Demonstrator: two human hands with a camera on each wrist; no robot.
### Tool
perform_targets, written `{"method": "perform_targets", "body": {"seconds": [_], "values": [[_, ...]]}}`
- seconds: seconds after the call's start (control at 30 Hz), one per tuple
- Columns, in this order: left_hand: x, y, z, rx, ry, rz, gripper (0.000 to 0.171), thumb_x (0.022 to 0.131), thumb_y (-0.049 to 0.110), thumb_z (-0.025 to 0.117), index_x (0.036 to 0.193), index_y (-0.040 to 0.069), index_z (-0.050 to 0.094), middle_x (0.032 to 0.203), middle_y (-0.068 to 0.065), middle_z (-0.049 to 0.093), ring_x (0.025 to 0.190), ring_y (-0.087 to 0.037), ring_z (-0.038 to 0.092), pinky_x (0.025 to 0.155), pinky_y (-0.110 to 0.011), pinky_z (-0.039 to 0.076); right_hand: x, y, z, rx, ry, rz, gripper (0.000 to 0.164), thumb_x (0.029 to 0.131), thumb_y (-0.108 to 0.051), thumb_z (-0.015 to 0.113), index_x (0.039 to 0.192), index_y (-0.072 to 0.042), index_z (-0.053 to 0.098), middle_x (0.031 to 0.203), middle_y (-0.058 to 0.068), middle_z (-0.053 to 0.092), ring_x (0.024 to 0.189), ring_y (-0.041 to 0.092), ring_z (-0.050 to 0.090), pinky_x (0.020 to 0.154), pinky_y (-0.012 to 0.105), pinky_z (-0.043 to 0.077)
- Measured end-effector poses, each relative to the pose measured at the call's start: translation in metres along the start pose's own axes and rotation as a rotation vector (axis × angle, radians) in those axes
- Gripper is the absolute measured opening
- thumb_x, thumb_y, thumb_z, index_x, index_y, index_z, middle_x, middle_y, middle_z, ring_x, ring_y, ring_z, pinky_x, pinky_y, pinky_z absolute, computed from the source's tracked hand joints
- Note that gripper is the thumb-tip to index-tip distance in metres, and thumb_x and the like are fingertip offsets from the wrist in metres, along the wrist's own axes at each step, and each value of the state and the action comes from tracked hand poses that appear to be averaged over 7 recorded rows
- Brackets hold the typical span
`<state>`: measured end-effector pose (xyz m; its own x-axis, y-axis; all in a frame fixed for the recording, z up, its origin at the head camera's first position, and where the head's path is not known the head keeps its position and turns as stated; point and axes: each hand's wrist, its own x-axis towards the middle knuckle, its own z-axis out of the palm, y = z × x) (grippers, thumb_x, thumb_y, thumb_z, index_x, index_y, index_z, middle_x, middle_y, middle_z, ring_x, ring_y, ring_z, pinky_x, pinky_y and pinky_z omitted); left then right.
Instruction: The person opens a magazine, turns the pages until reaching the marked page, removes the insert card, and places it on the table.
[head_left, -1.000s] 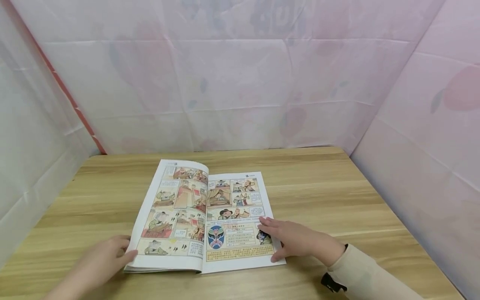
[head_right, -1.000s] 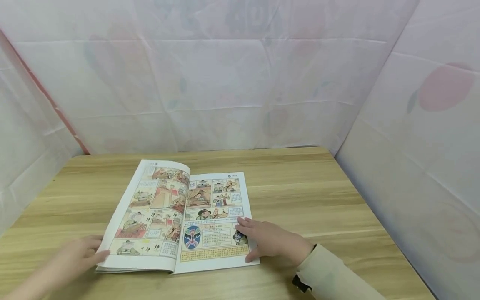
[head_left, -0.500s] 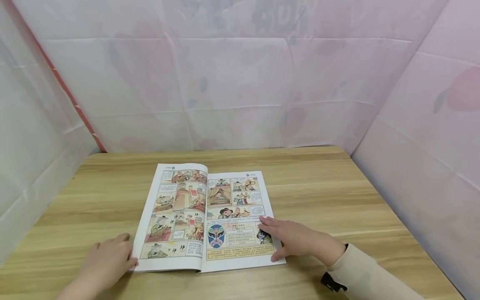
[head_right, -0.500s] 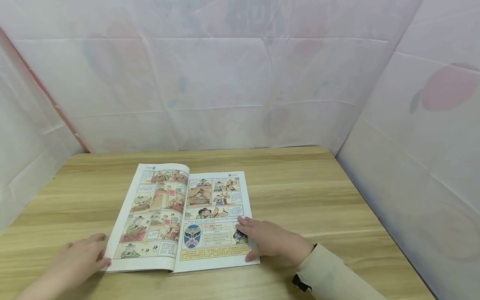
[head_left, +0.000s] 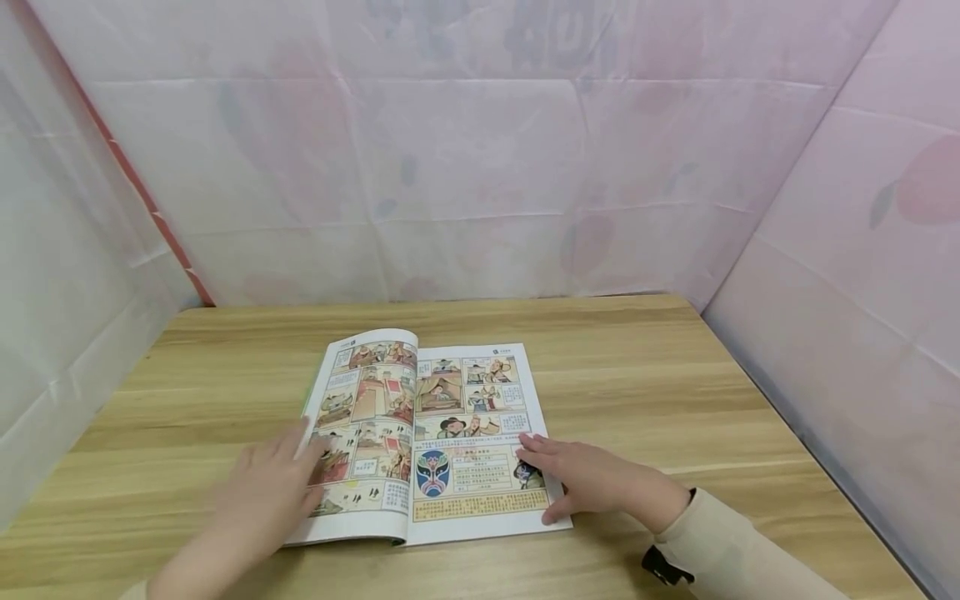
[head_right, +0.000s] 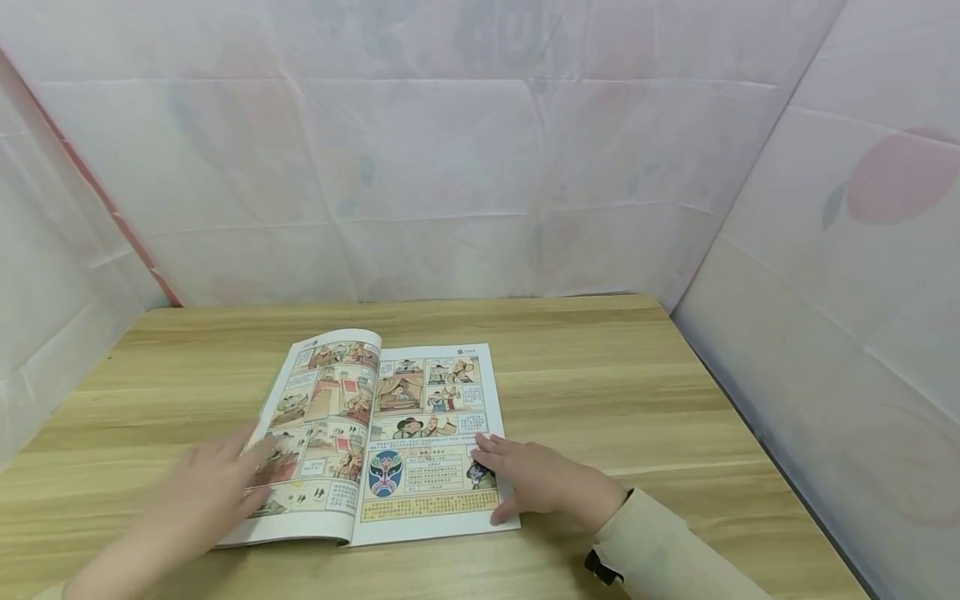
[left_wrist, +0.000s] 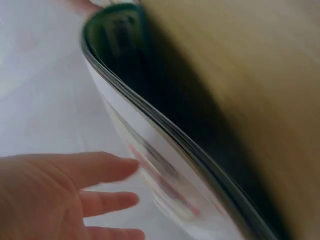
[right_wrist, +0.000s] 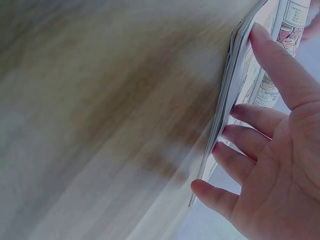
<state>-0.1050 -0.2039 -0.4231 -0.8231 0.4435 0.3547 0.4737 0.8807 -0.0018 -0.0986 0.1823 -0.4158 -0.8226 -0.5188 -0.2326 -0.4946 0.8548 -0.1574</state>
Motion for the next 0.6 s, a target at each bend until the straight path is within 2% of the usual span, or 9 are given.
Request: {"method": "perform_targets", "body": {"seconds": [0.1, 0.17, 0.3, 0.43, 0.5, 0.6], "values": [[0.011, 0.022, -0.002, -0.056, 0.036, 0.095, 0.049, 0.076, 0.027, 0.075, 0.119, 0.009, 0.060, 0.130, -0.021, 0.050, 0.112, -0.039, 0.052, 0.085, -0.065, 0.038, -0.001, -0.001, 0.000, 0.009, -0.002, 0.000, 0.085, 0.074, -0.047, 0.073, 0.142, -0.011, 0.039, 0.151, 0.005, 0.027, 0.136, 0.022, 0.028, 0.104, 0.042, 0.032], [0.017, 0.036, -0.002, -0.090, 0.019, 0.153, 0.049, 0.077, 0.028, 0.073, 0.120, 0.010, 0.059, 0.131, -0.019, 0.049, 0.115, -0.037, 0.050, 0.087, -0.065, 0.037, 0.000, -0.001, 0.000, 0.007, 0.000, -0.004, 0.085, 0.074, -0.047, 0.073, 0.142, -0.011, 0.039, 0.151, 0.005, 0.027, 0.135, 0.023, 0.029, 0.104, 0.042, 0.032], [0.027, 0.060, 0.000, -0.134, -0.086, 0.248, 0.052, 0.082, 0.035, 0.070, 0.125, 0.010, 0.056, 0.136, -0.019, 0.044, 0.120, -0.036, 0.047, 0.091, -0.064, 0.034, 0.000, 0.000, 0.000, 0.006, 0.004, -0.005, 0.085, 0.073, -0.047, 0.073, 0.142, -0.011, 0.039, 0.151, 0.005, 0.027, 0.135, 0.023, 0.029, 0.103, 0.042, 0.033], [0.035, 0.074, 0.006, -0.151, -0.187, 0.329, 0.056, 0.084, 0.041, 0.065, 0.129, 0.010, 0.053, 0.140, -0.019, 0.040, 0.124, -0.037, 0.042, 0.094, -0.062, 0.033, 0.000, 0.001, 0.001, 0.009, 0.007, -0.005, 0.084, 0.074, -0.047, 0.072, 0.142, -0.011, 0.040, 0.150, 0.005, 0.028, 0.135, 0.022, 0.029, 0.104, 0.042, 0.032], [0.037, 0.079, 0.010, -0.164, -0.225, 0.347, 0.058, 0.084, 0.044, 0.065, 0.130, 0.010, 0.052, 0.140, -0.019, 0.040, 0.127, -0.038, 0.038, 0.096, -0.062, 0.031, 0.000, 0.001, 0.001, 0.008, 0.009, -0.008, 0.083, 0.074, -0.047, 0.072, 0.142, -0.011, 0.040, 0.150, 0.006, 0.028, 0.135, 0.022, 0.029, 0.104, 0.042, 0.032], [0.039, 0.085, 0.015, -0.165, -0.265, 0.338, 0.062, 0.082, 0.049, 0.064, 0.129, 0.010, 0.052, 0.138, -0.017, 0.043, 0.128, -0.040, 0.036, 0.097, -0.063, 0.029, 0.000, 0.001, 0.000, 0.003, 0.012, -0.014, 0.082, 0.074, -0.046, 0.072, 0.141, -0.010, 0.040, 0.150, 0.006, 0.028, 0.135, 0.022, 0.029, 0.104, 0.042, 0.032]]}}
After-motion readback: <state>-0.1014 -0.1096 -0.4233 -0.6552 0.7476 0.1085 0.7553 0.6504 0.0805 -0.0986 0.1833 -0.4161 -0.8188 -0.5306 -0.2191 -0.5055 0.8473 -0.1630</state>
